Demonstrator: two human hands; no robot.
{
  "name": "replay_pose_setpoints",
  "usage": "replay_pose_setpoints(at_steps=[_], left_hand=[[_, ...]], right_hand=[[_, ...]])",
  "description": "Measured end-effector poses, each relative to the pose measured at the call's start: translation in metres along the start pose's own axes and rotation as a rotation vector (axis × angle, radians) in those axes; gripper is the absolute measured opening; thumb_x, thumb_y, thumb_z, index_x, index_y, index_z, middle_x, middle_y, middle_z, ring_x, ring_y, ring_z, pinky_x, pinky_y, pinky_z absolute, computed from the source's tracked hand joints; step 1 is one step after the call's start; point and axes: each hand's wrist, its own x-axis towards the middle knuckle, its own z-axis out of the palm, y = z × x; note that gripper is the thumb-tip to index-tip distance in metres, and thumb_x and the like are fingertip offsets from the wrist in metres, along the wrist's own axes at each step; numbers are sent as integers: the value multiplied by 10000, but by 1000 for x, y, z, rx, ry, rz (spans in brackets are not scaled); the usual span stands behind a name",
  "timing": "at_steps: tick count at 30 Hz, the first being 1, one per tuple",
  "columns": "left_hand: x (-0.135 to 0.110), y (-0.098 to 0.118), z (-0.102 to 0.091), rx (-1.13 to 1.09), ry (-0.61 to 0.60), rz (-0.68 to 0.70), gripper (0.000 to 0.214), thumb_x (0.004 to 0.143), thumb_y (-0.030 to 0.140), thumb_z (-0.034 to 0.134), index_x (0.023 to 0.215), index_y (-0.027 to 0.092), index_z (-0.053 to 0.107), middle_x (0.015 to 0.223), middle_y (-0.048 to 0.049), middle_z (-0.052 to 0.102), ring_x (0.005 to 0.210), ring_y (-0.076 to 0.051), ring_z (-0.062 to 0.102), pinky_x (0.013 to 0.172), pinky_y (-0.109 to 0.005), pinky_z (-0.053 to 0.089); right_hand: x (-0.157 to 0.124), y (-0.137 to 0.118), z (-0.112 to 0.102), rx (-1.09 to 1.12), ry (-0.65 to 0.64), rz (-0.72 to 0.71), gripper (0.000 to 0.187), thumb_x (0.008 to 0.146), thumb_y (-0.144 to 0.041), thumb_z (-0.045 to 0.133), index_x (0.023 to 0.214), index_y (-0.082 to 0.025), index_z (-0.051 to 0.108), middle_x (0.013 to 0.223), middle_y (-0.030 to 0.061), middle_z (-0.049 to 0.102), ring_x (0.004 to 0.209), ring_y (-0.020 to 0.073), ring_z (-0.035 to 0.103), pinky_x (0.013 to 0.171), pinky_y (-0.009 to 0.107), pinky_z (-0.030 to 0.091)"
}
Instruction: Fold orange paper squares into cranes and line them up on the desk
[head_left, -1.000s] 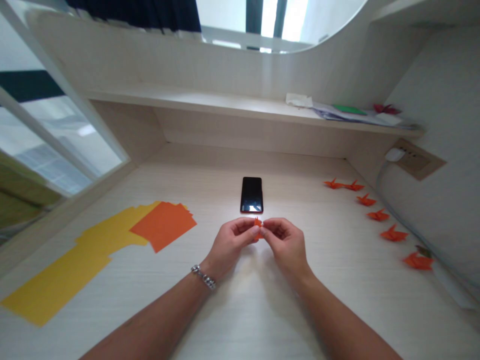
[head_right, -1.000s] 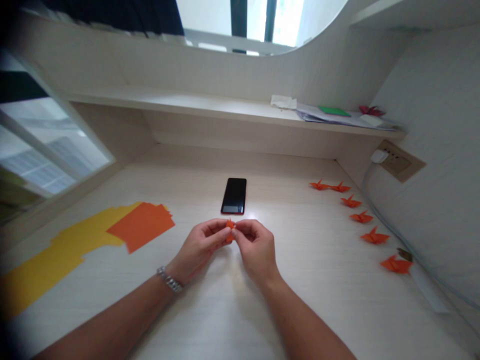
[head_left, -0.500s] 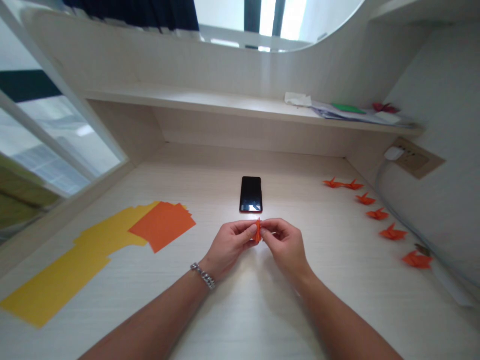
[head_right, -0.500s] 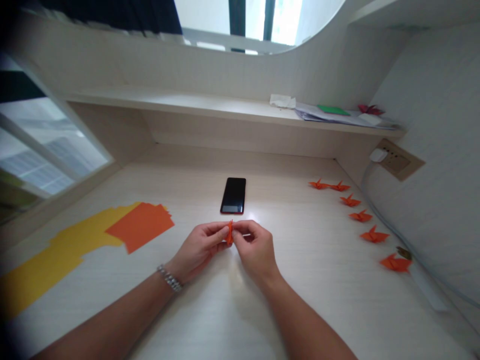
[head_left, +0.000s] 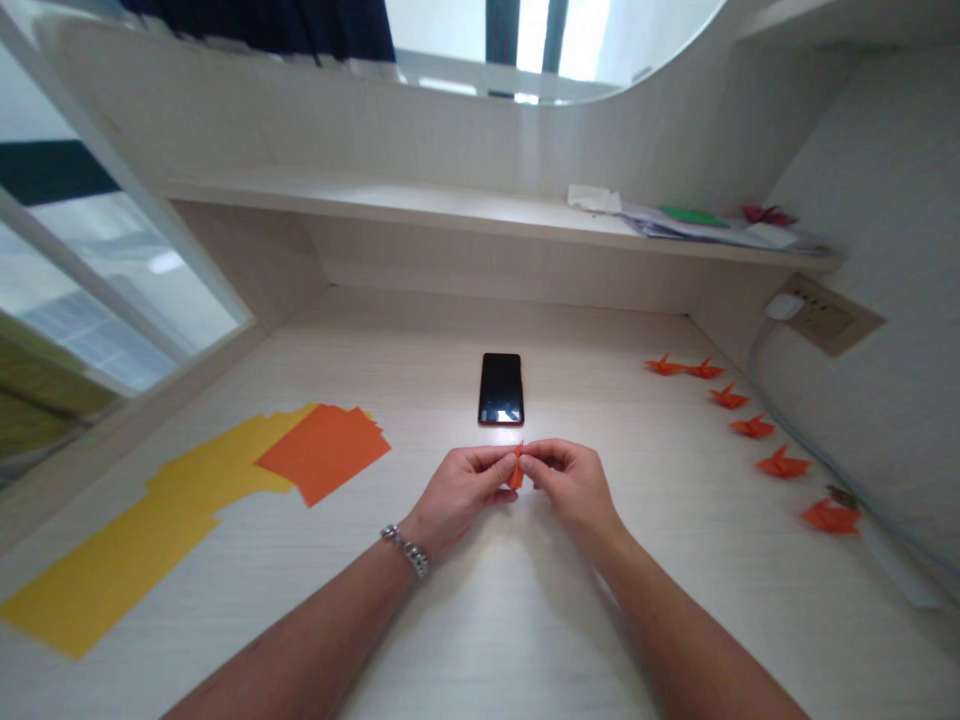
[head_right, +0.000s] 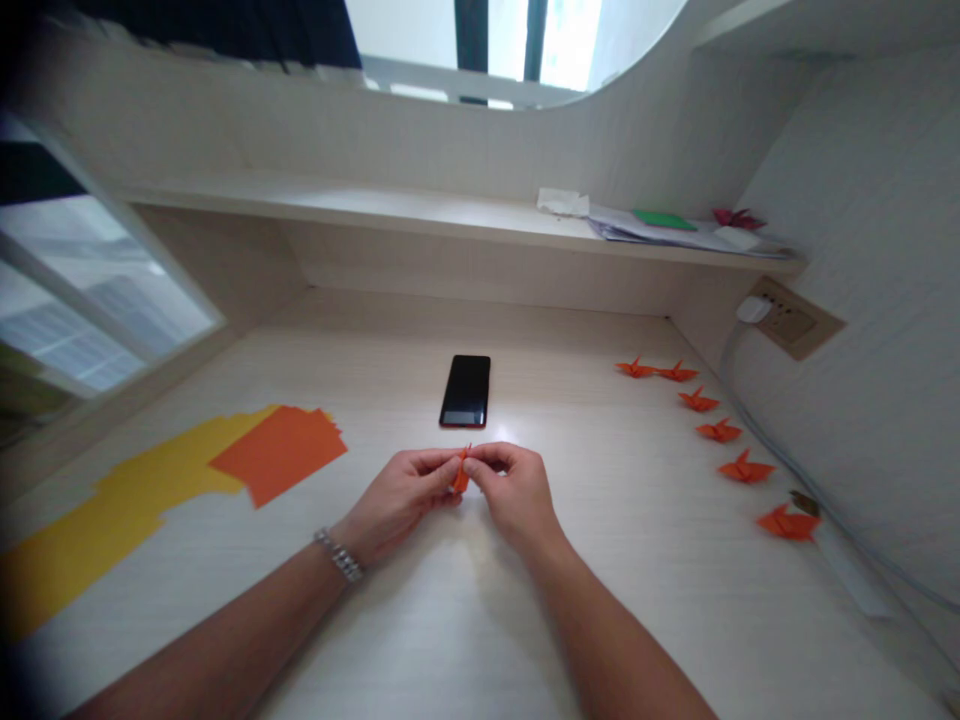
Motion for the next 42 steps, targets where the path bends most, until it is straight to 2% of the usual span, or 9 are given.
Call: replay_pose_setpoints(at_steps=[4, 9, 18, 31, 36, 42], left_hand=[[1, -4, 0, -55, 8, 2, 309, 760, 358, 711, 984, 146, 734, 806, -64, 653, 736, -144, 584, 692, -290, 518], [3, -8, 1, -118, 10, 37, 260, 768, 306, 716, 960, 131, 721, 869, -85, 680, 801, -157, 619, 763, -307, 518], [3, -9, -1, -142, 71, 54, 234, 728, 223, 757, 918, 112, 679, 873, -90, 695, 778, -146, 635, 758, -295, 522], [3, -8, -2, -162, 69, 29, 303, 682, 200, 791, 921, 96, 636, 827, -87, 693, 719, -162, 651, 706, -315, 535], [2, -6, -2, -169, 43, 20, 314, 680, 189, 790, 924, 94, 616, 818, -85, 692, 698, -156, 649, 690, -304, 529], [2, -6, -1, -142, 77, 51, 345, 685, 167, 780, 959, 105, 578, 810, -75, 689, 713, -155, 651, 705, -300, 520]], right_hand=[[2, 4, 0, -4, -62, 23, 170, 743, -327, 675, 765, -160, 693, 711, 39, 691, 647, 159, 607, 607, 264, 485], [-2, 1, 4, -51, -45, 16, 183, 805, -337, 610, 766, -161, 647, 718, 42, 666, 666, 168, 610, 604, 268, 490], [-4, -2, 5, -111, -16, 3, 184, 802, -331, 604, 765, -159, 655, 718, 45, 663, 660, 167, 601, 589, 262, 475], [1, 3, 2, 84, -152, 99, 170, 780, -314, 629, 745, -147, 637, 673, 24, 633, 613, 140, 575, 591, 263, 487], [1, 1, 1, 78, -157, 93, 151, 778, -287, 633, 733, -143, 637, 665, 17, 623, 597, 131, 570, 589, 258, 480], [1, -1, 0, 124, -167, 119, 225, 811, -357, 605, 757, -140, 638, 689, 28, 632, 612, 141, 587, 606, 278, 495]])
